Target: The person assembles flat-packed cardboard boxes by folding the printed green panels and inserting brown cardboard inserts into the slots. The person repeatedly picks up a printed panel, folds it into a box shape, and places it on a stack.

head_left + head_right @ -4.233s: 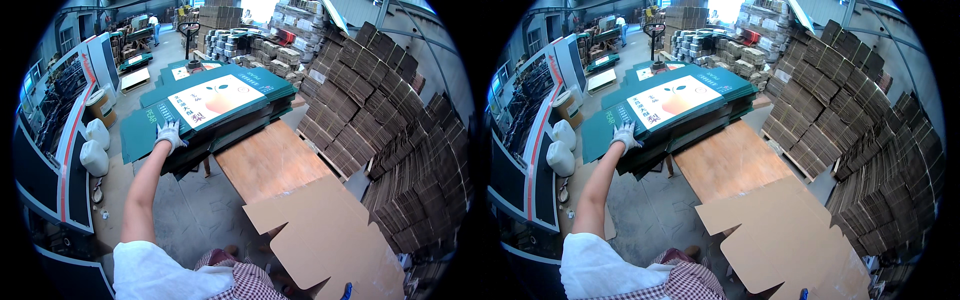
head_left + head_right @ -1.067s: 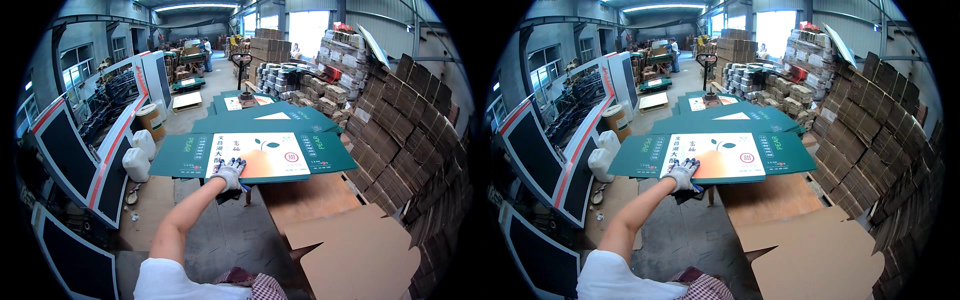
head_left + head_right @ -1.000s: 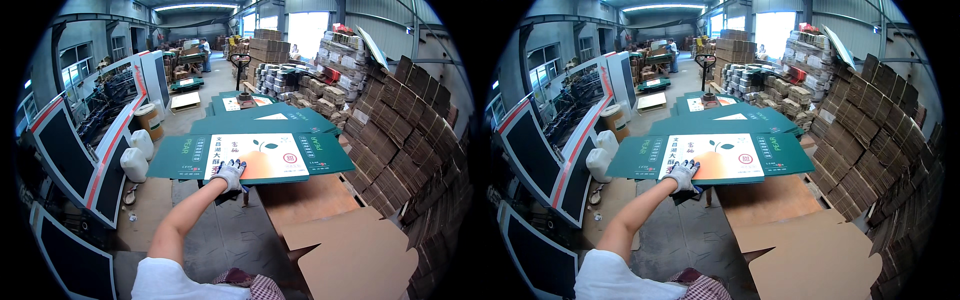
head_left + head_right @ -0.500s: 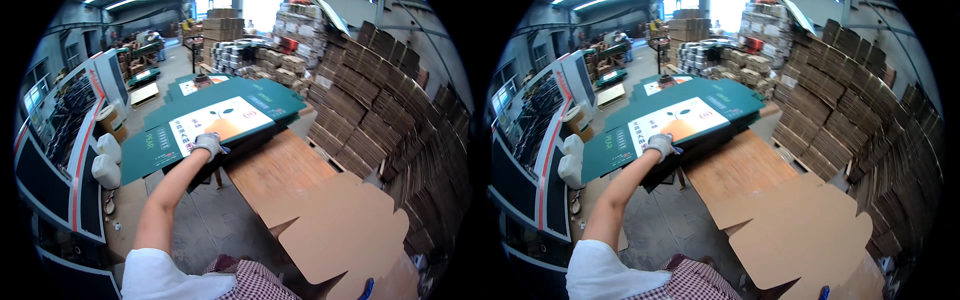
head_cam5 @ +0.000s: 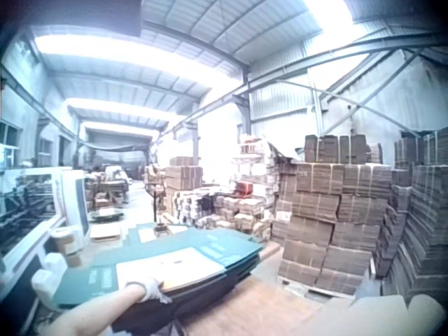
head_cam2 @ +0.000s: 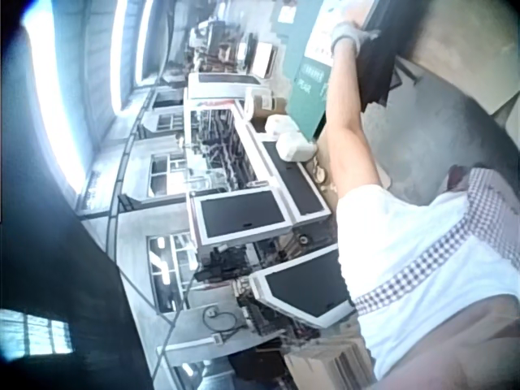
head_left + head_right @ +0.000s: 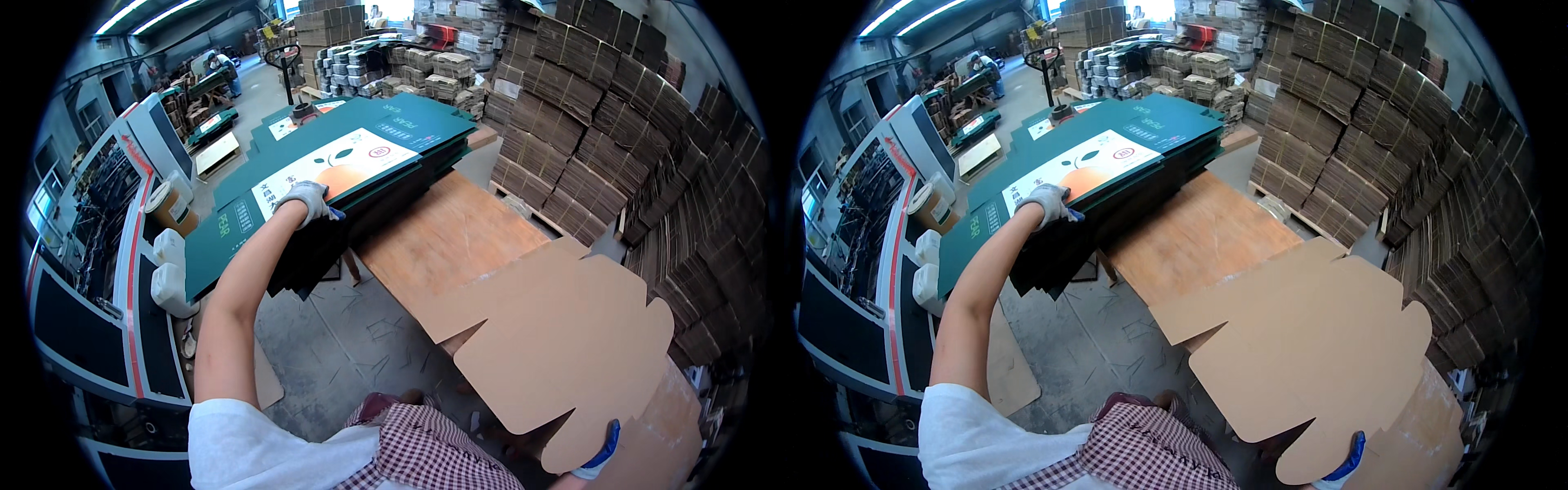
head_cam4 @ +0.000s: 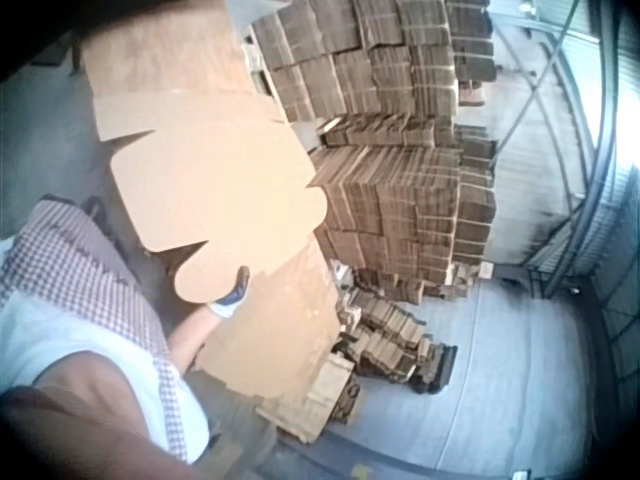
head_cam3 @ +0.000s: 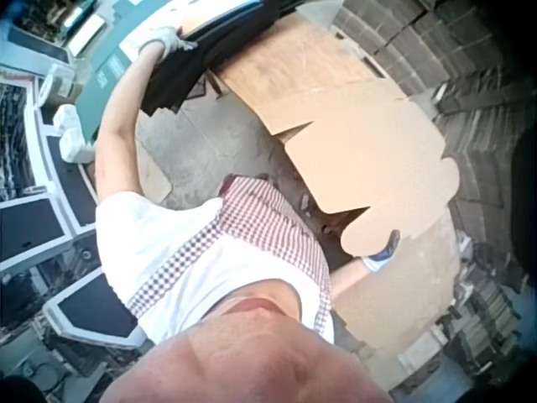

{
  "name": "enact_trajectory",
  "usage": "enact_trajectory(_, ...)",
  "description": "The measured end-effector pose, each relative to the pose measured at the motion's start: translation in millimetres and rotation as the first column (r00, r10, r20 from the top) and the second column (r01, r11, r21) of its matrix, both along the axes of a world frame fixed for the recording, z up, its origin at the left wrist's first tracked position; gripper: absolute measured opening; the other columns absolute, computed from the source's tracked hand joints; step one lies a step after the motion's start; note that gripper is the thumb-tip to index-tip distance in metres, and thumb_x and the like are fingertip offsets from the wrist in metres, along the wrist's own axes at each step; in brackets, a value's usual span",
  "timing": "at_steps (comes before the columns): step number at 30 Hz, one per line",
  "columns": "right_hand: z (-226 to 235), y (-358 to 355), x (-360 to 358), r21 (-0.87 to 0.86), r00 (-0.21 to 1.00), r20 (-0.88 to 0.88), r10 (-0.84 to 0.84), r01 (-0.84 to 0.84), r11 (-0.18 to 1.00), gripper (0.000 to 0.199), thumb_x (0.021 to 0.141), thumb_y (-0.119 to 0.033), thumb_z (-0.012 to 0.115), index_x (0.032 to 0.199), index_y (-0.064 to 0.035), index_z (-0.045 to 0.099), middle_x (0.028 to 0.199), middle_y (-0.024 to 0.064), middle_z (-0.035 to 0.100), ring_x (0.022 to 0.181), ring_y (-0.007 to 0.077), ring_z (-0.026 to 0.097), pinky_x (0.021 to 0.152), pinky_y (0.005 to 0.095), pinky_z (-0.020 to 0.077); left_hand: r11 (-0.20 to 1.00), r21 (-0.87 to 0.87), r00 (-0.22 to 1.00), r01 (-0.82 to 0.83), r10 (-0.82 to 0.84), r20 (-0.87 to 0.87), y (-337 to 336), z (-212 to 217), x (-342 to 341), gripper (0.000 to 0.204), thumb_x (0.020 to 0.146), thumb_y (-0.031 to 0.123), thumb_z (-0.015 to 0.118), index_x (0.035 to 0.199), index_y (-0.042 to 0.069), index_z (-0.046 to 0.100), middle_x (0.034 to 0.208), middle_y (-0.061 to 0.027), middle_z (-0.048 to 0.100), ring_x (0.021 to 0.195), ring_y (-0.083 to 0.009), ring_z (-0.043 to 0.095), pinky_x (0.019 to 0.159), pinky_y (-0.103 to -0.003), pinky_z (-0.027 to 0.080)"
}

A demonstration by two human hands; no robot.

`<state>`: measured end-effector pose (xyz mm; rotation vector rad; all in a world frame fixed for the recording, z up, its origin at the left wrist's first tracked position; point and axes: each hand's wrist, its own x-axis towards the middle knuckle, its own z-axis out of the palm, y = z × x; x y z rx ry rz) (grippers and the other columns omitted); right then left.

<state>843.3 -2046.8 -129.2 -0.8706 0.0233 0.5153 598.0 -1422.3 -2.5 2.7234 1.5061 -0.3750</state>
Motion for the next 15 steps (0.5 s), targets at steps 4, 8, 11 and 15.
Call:
enact_trajectory(4, 3.0, 2.5, 3.7, 0.008, 1.0, 0.005, -0.004, 0.004, 1.0, 0.047, 0.087, -0.032, 0.043, 0.121, 0.0002, 0.042, 0.118, 0.0145, 0.049, 0.106, 0.026, 0.048, 0.09, 0.036, 0.0398, 1.0, 0.029, 1.0, -0.012, 0.011, 0.029, -0.7, 3.3, 8.8, 0.059, 0.068, 0.052, 0.061, 0.103, 0.004, 0.058, 0.102, -0.0203, 0.058, 0.093, -0.0327, 0.057, 0.081, -0.036, 0.045)
enact_trajectory(8, 6.2, 0.8, 4.4, 0.018, 1.0, 0.009, -0.002, 0.002, 1.0, 0.047, 0.087, -0.032, 0.043, 0.121, 0.0003, 0.042, 0.118, 0.0146, 0.049, 0.106, 0.026, 0.048, 0.091, 0.0361, 0.0397, 0.943, 0.326, 0.997, -0.074, 0.067, 0.033, 15.1, 8.5, 7.8, 0.029, 0.081, 0.024, 0.049, 0.099, 0.006, 0.061, 0.096, -0.0176, 0.061, 0.087, -0.0304, 0.06, 0.076, -0.038, 0.048)
enact_trajectory(11, 9.7, -4.6, 4.5, 0.019, 1.0, 0.021, -0.018, 0.017, 1.0, 0.047, 0.087, -0.032, 0.043, 0.121, 0.0003, 0.042, 0.119, 0.0146, 0.049, 0.106, 0.026, 0.048, 0.091, 0.0361, 0.0397, 0.844, 0.529, 0.993, -0.088, 0.033, 0.111, 12.2, 32.1, 8.0, 0.024, 0.082, 0.015, 0.041, 0.092, 0.007, 0.061, 0.089, -0.0142, 0.064, 0.082, -0.0264, 0.063, 0.07, -0.038, 0.049)
enact_trajectory(15, 11.3, -13.9, 5.7, 0.044, 0.999, 0.023, -0.023, 0.022, 0.999, 0.047, 0.087, -0.031, 0.043, 0.121, 0.0004, 0.042, 0.119, 0.0147, 0.049, 0.106, 0.0261, 0.048, 0.091, 0.0361, 0.0396, 0.753, 0.634, 0.975, -0.178, 0.048, 0.217, -6.7, 98.2, -1.9, 0.019, 0.082, 0.021, 0.047, 0.093, 0.01, 0.057, 0.086, -0.0131, 0.062, 0.082, -0.0279, 0.061, 0.07, -0.038, 0.048)
